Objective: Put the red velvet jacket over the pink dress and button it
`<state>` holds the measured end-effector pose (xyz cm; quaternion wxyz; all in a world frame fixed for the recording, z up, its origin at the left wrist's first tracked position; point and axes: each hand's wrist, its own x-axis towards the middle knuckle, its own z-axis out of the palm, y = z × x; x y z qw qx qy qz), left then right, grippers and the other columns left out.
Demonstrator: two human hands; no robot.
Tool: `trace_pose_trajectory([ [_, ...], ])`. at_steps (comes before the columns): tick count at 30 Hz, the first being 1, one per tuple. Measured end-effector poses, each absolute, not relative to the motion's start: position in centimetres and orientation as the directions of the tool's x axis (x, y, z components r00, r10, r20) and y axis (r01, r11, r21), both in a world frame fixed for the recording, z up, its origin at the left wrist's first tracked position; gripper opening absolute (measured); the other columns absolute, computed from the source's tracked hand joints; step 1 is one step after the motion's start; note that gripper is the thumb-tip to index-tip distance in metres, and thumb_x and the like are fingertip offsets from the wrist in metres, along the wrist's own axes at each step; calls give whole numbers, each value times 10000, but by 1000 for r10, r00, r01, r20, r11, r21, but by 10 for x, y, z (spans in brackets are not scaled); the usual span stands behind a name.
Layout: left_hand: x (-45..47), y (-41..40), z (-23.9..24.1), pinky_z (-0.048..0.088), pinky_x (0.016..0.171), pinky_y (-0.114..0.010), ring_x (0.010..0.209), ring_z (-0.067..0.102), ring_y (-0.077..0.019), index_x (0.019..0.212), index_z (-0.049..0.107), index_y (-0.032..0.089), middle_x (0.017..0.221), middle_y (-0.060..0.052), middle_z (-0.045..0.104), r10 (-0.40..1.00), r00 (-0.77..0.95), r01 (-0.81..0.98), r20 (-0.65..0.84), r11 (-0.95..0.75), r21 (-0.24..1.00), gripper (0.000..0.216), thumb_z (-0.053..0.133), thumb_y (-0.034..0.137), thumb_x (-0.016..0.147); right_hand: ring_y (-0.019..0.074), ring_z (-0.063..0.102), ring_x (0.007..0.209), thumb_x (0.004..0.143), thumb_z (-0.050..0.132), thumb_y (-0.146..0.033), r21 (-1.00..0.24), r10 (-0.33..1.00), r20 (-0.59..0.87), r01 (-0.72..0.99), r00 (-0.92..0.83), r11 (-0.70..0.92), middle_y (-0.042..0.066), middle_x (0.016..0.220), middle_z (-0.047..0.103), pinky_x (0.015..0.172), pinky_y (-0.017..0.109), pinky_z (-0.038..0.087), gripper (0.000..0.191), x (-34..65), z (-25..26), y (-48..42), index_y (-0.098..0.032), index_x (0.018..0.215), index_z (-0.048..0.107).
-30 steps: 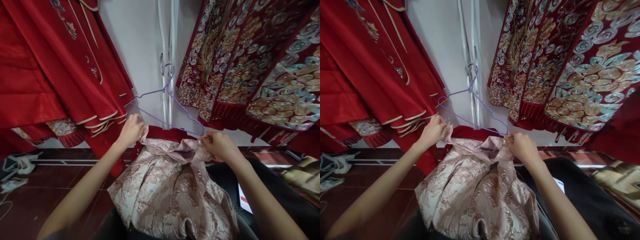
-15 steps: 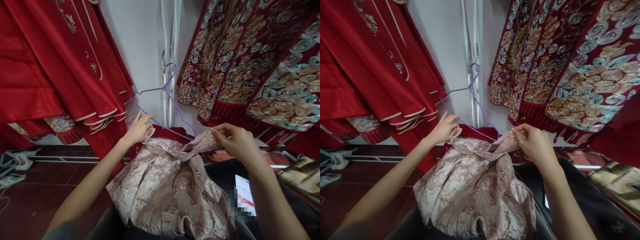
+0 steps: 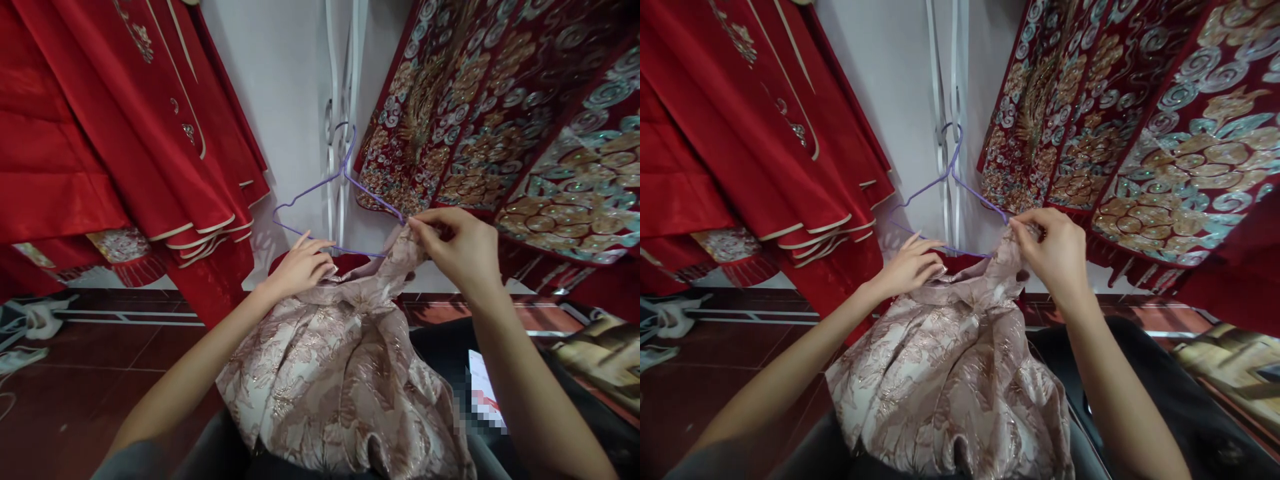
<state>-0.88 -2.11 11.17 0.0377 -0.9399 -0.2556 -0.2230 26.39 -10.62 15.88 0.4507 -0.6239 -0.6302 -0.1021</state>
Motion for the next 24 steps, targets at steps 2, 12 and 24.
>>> trace_pose_trajectory([
  [2, -1, -23, 111, 140, 1215, -504, 1279, 506, -182, 909, 660, 229, 1315, -53, 601, 451, 768, 475, 454, -877, 69, 270, 413, 320, 969, 269, 644, 966, 897, 516, -405, -435, 675, 715, 871, 180, 228, 80, 1046, 713, 846, 366, 469, 259, 262, 163, -87, -242, 948, 711],
  [12, -19, -1, 111, 465, 930, -332, 947, 642, -177, 954, 606, 209, 1022, -43, 709, 680, 335, 560, 652, -700, 442, 281, 380, 375, 971, 228, 637, 784, 940, 384, -510, -552, 792, 570, 816, 218, 172, 57, 857, 714, 707, 285, 417, 374, 257, 134, -45, -232, 969, 632],
  [24, -95, 58, 82, 474, 809, -286, 858, 627, -187, 959, 627, 165, 956, -68, 698, 763, -222, 635, 606, -359, 685, 339, 421, 426, 895, 258, 645, 857, 921, 403, -533, -418, 701, 673, 903, 235, 99, 80, 869, 721, 774, 309, 416, 406, 295, 137, -40, -224, 880, 664],
])
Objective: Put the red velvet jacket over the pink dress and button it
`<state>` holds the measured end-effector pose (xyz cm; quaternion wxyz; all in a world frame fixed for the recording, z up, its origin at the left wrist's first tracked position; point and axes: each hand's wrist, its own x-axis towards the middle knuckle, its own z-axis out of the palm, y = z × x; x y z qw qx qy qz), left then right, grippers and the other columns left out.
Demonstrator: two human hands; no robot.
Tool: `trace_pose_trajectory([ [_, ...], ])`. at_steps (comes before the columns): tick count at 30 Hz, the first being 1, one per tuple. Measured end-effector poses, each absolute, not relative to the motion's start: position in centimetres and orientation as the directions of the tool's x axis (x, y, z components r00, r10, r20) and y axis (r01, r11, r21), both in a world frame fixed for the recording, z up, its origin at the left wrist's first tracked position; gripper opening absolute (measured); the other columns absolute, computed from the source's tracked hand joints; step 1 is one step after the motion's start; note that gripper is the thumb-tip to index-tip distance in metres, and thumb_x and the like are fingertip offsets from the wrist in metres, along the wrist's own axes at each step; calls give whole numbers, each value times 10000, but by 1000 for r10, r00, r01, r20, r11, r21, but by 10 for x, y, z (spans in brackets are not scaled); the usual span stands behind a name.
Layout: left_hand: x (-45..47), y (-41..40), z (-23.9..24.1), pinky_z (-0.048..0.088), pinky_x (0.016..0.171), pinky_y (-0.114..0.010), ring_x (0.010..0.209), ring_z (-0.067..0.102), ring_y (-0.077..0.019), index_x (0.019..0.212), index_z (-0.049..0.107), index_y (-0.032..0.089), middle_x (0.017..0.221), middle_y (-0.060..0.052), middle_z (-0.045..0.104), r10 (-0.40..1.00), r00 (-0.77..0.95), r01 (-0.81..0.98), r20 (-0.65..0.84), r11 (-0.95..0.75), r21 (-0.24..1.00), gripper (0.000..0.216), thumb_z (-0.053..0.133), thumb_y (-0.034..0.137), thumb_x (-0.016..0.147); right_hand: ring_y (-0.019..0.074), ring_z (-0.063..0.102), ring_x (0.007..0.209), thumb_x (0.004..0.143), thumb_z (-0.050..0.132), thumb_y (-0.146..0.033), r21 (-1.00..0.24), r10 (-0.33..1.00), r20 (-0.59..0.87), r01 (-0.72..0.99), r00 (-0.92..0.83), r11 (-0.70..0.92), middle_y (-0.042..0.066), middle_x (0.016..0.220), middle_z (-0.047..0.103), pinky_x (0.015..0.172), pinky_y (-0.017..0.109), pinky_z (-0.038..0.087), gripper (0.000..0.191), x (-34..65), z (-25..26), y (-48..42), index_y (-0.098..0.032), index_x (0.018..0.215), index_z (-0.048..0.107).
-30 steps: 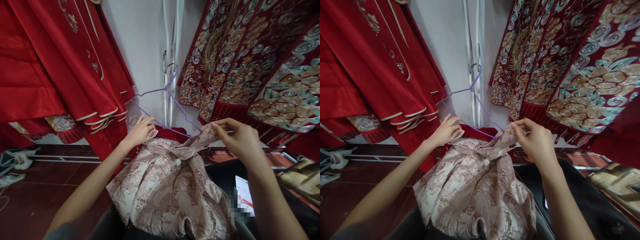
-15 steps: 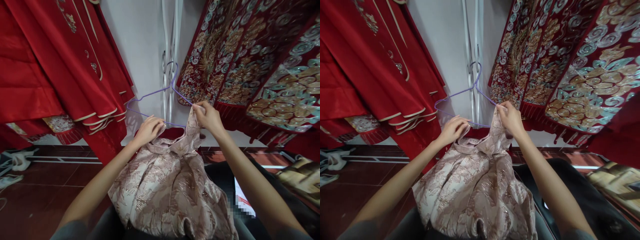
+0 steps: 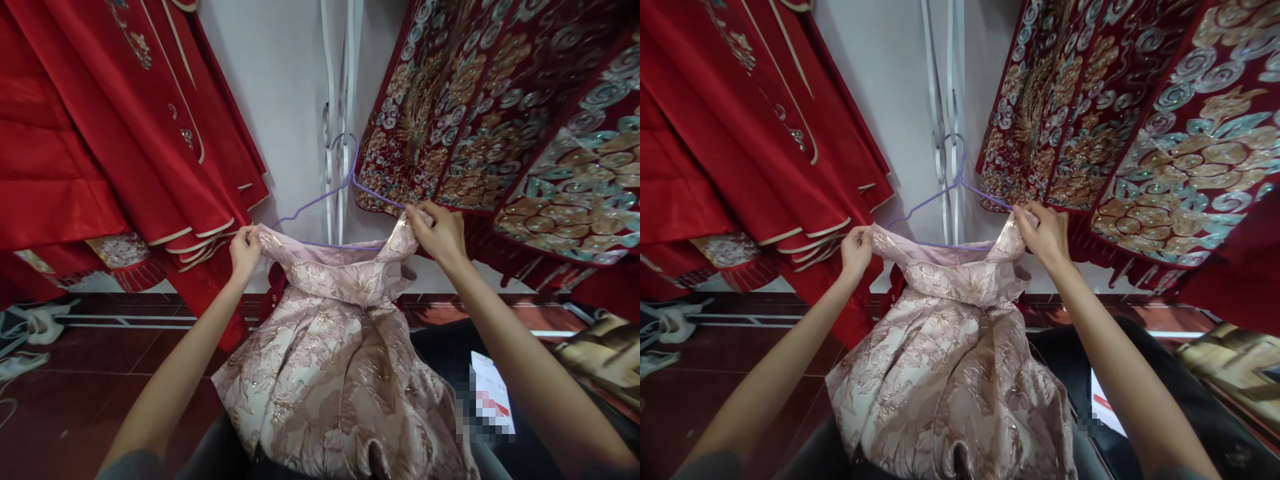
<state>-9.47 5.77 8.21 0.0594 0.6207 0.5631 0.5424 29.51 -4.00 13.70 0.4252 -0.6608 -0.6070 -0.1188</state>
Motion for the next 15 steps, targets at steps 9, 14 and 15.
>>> trace_pose_trajectory([
  [9, -97, 70, 70, 495, 813, -333, 841, 652, -218, 843, 651, 140, 888, -99, 710, 906, -218, 424, 363, -247, 871, 227, 517, 314, 789, 219, 631, 709, 911, 442, -540, -396, 670, 713, 907, 207, 141, 72, 783, 714, 659, 291, 393, 413, 298, 134, -40, -211, 876, 690],
  [14, -106, 67, 60, 495, 811, -326, 825, 656, -217, 800, 658, 148, 856, -87, 714, 882, -200, 395, 427, -326, 859, 217, 545, 333, 784, 175, 582, 581, 885, 529, -508, -340, 574, 807, 904, 138, 260, 48, 645, 666, 598, 281, 354, 373, 305, 132, -36, -196, 748, 682],
  [15, -107, 66, 58, 495, 808, -326, 817, 656, -216, 799, 657, 150, 850, -86, 713, 874, -195, 404, 446, -343, 848, 221, 541, 337, 790, 170, 577, 574, 883, 540, -498, -336, 566, 814, 903, 133, 270, 43, 639, 662, 597, 278, 352, 362, 306, 131, -35, -196, 741, 679],
])
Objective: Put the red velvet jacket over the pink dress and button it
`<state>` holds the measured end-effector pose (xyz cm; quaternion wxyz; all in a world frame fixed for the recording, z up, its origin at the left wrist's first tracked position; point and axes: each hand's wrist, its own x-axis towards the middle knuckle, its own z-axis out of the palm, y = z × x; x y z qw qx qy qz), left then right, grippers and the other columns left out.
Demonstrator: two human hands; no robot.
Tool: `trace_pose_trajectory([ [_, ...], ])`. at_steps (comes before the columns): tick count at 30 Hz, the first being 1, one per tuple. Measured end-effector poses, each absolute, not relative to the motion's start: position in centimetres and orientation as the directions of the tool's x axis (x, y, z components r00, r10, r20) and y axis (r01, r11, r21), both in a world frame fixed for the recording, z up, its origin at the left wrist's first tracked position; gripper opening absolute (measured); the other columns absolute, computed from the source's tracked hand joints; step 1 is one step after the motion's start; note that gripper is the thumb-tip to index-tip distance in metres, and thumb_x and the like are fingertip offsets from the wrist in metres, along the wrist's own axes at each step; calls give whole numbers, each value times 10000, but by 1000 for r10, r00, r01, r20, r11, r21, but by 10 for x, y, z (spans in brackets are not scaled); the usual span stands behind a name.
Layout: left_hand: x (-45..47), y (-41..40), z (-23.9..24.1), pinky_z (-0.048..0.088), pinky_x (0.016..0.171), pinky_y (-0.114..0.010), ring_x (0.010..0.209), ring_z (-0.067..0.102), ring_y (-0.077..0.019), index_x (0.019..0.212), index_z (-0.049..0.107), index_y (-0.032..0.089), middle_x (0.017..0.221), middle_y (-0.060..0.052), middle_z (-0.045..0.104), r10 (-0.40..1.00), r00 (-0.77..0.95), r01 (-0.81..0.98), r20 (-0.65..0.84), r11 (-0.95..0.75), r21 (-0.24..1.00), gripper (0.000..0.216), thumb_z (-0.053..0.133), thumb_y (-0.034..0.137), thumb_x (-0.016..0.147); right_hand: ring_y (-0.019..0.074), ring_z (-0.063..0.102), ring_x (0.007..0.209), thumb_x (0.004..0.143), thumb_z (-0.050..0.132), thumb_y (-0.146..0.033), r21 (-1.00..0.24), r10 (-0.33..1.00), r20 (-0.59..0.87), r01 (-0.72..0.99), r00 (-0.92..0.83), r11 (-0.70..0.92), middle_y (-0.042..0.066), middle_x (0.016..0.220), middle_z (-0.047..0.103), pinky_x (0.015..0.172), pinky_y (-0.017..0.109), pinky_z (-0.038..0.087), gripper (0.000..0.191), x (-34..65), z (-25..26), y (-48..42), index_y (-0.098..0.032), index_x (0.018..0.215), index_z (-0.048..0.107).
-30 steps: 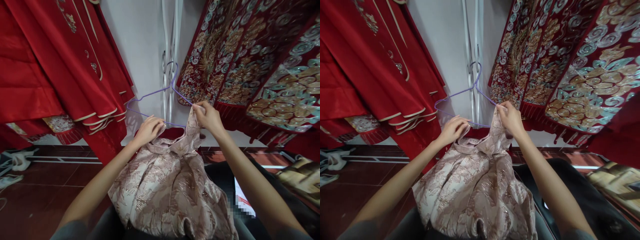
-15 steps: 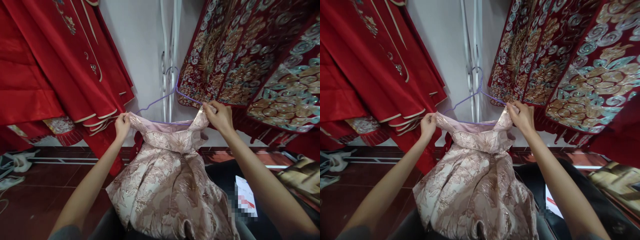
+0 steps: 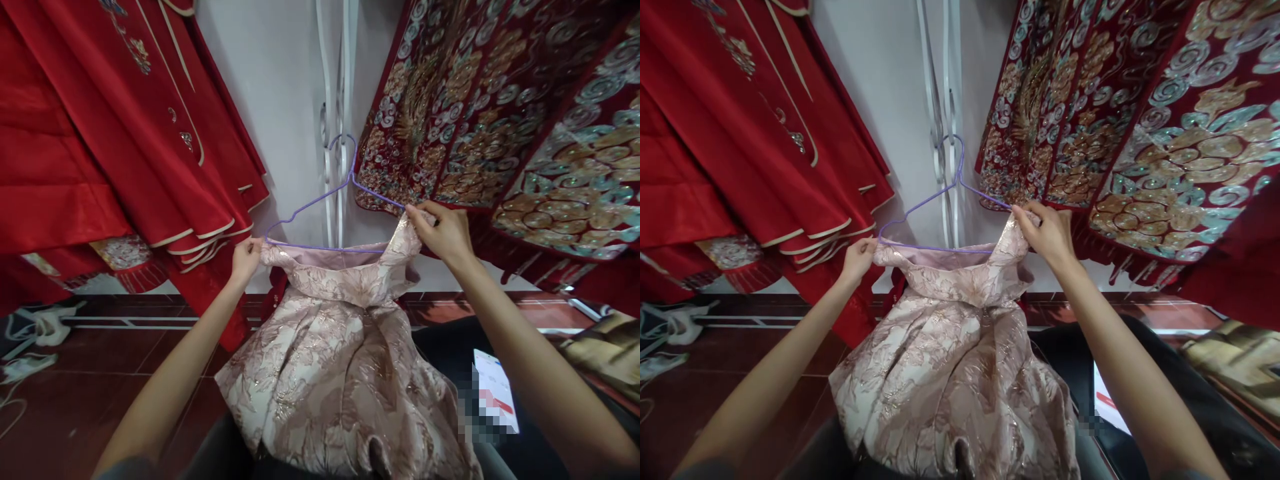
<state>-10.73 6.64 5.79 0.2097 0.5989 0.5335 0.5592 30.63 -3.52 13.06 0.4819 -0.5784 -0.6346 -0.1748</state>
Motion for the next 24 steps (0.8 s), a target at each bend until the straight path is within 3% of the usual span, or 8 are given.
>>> trace_pose_trajectory([
  [11, -105, 53, 60, 501, 776, -299, 800, 668, -206, 866, 655, 151, 853, -84, 712, 800, -240, 403, 549, -432, 807, 286, 552, 415, 829, 170, 563, 575, 876, 549, -506, -320, 566, 816, 908, 120, 269, 35, 631, 651, 595, 276, 346, 357, 309, 130, -34, -199, 760, 690],
  [17, -77, 52, 110, 500, 801, -266, 860, 680, -191, 881, 675, 153, 891, -67, 730, 685, -102, 442, 722, -619, 650, 277, 554, 401, 868, 199, 590, 620, 888, 509, -482, -374, 673, 732, 890, 110, 261, 44, 650, 652, 628, 287, 377, 323, 313, 133, -32, -209, 802, 658],
  [22, -43, 44, 135, 497, 830, -262, 893, 675, -184, 931, 702, 160, 948, -49, 742, 658, 46, 509, 752, -663, 549, 284, 535, 386, 893, 290, 630, 866, 958, 311, -352, -330, 738, 674, 910, 40, 252, 127, 893, 687, 814, 412, 410, 302, 304, 132, -29, -188, 961, 564],
  [24, -37, 43, 137, 492, 843, -268, 913, 670, -185, 961, 701, 166, 982, -48, 738, 648, 113, 529, 753, -681, 506, 284, 523, 379, 901, 319, 614, 963, 949, 312, -318, -292, 742, 670, 922, 9, 253, 158, 1007, 673, 860, 457, 403, 275, 303, 130, -28, -179, 1026, 538],
])
